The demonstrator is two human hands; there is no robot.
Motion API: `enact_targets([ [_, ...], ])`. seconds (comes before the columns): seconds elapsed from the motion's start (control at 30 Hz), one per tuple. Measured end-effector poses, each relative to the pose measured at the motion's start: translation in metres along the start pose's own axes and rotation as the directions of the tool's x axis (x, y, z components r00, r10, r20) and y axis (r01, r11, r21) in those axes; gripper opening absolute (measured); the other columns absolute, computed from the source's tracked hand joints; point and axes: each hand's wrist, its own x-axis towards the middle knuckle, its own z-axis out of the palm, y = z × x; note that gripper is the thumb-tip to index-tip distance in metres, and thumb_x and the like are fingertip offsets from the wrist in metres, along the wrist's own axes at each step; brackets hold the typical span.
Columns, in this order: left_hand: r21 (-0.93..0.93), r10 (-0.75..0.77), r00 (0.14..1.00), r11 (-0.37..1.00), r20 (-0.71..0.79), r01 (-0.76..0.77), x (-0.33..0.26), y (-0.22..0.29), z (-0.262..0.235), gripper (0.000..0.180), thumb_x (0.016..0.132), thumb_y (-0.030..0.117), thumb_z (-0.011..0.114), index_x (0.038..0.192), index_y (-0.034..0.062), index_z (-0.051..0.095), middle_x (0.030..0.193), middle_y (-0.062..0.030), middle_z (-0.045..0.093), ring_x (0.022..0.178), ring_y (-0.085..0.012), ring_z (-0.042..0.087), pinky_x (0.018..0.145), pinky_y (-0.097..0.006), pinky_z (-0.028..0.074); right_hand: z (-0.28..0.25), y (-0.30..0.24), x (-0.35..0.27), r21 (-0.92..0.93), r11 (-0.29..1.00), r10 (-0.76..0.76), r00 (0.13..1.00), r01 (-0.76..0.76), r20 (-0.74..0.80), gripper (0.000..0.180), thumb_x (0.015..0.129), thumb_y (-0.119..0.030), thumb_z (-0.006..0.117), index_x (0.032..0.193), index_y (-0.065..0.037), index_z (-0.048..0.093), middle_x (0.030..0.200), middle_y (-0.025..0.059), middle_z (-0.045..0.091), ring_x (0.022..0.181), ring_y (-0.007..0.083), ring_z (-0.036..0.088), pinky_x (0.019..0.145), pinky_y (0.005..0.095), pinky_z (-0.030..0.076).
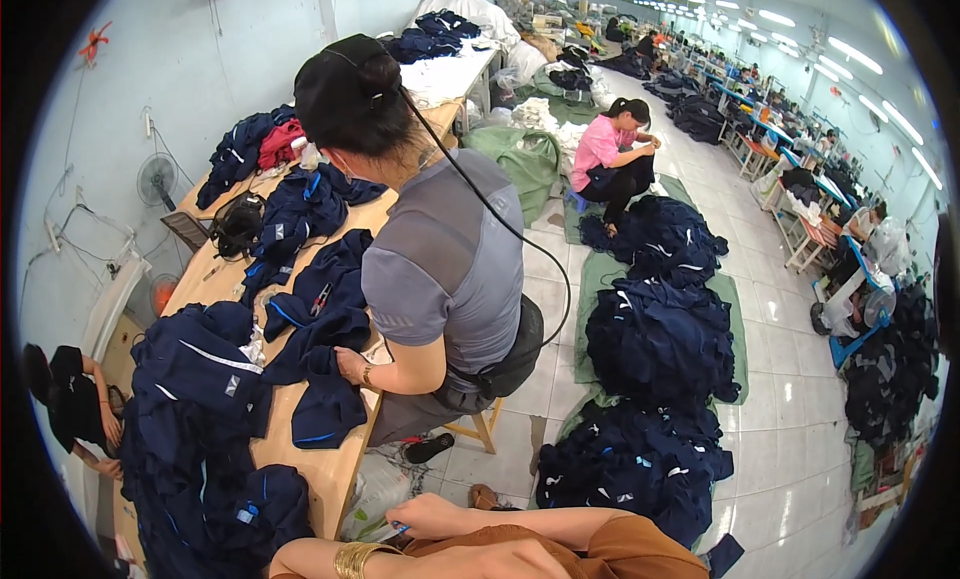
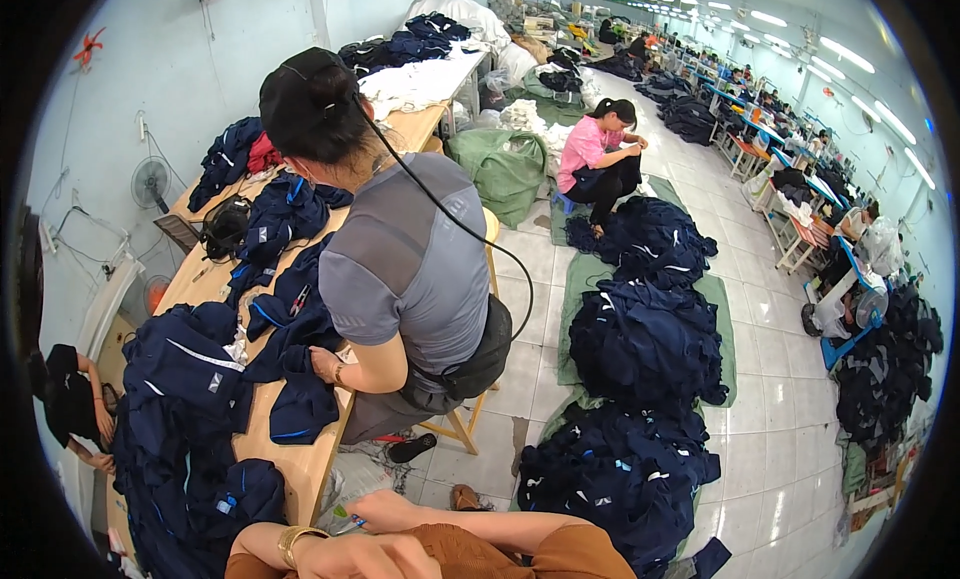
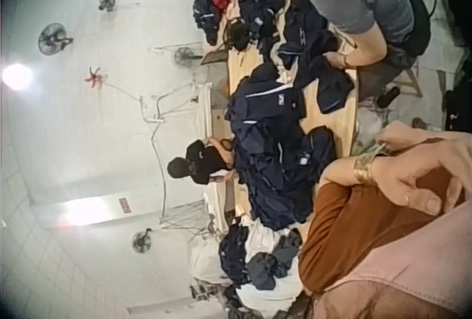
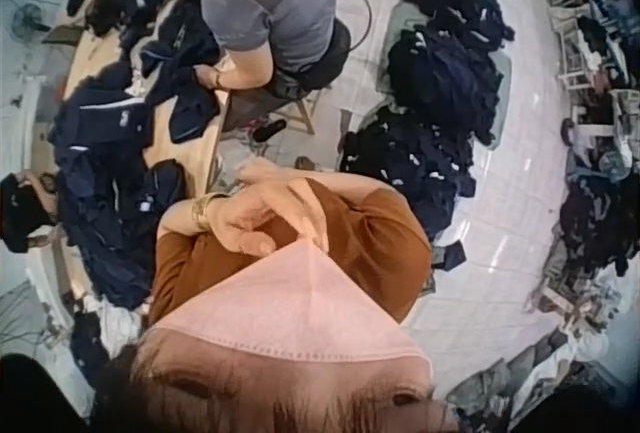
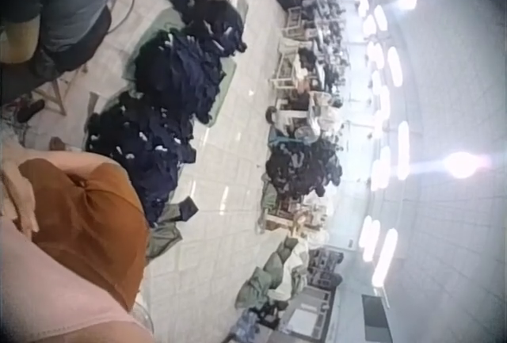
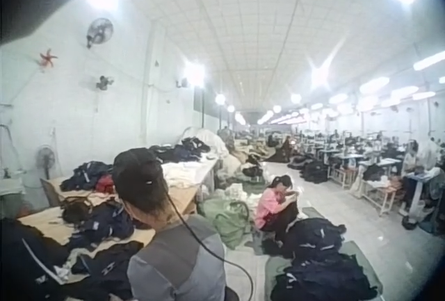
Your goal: Trimming loose threads from navy blue athletic shorts using small thread snips.
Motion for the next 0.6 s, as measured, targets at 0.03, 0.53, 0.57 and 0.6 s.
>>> enact_targets([
  [0.03,-0.069,-0.027,0.998,0.997,0.058,0.031,-0.005,-0.004,-0.004,0.029,0.091,0.024,0.050,0.111,0.0037,0.052,0.103,-0.0148,0.056,0.086,-0.0258,0.056,0.076,-0.032,0.043,0.001,0.003,-0.001,0.000,1.000,-0.002,1.000,0.002,0.004,0.021,0.072,-0.010,0.059,0.091,-0.006,0.051,0.076,0.0130,0.060,0.072,0.0339,0.059,0.059,0.0424,0.045],
  [0.53,0.822,-0.561,0.783,0.557,0.267,0.119,-0.021,0.022,-0.037,0.052,0.088,0.033,0.055,0.131,0.0070,0.040,0.133,-0.0159,0.038,0.121,-0.0309,0.037,0.099,-0.040,0.029,-0.011,0.003,-0.006,0.088,0.981,0.168,0.982,-0.176,0.089,0.026,0.074,-0.015,0.059,0.099,-0.010,0.057,0.086,0.0118,0.063,0.078,0.0311,0.061,0.062,0.0405,0.048],
  [0.57,0.784,-0.584,0.777,0.586,0.236,0.203,-0.032,0.019,-0.035,0.057,0.087,0.034,0.056,0.134,0.0081,0.037,0.139,-0.0160,0.031,0.129,-0.0327,0.028,0.103,-0.042,0.024,-0.014,0.003,-0.006,0.085,0.983,0.156,0.984,-0.163,0.086,0.026,0.074,-0.015,0.059,0.099,-0.010,0.057,0.086,0.0118,0.063,0.078,0.0311,0.061,0.062,0.0405,0.048],
  [0.6,0.754,-0.665,0.686,0.603,0.294,0.262,-0.040,0.017,-0.029,0.061,0.089,0.039,0.049,0.138,0.0078,0.029,0.146,-0.0173,0.017,0.135,-0.0352,0.012,0.107,-0.046,0.016,-0.019,0.004,-0.009,-0.002,0.990,0.143,0.987,-0.143,0.074,0.026,0.073,-0.014,0.058,0.098,-0.010,0.057,0.085,0.0124,0.063,0.077,0.0312,0.062,0.062,0.0411,0.048],
])
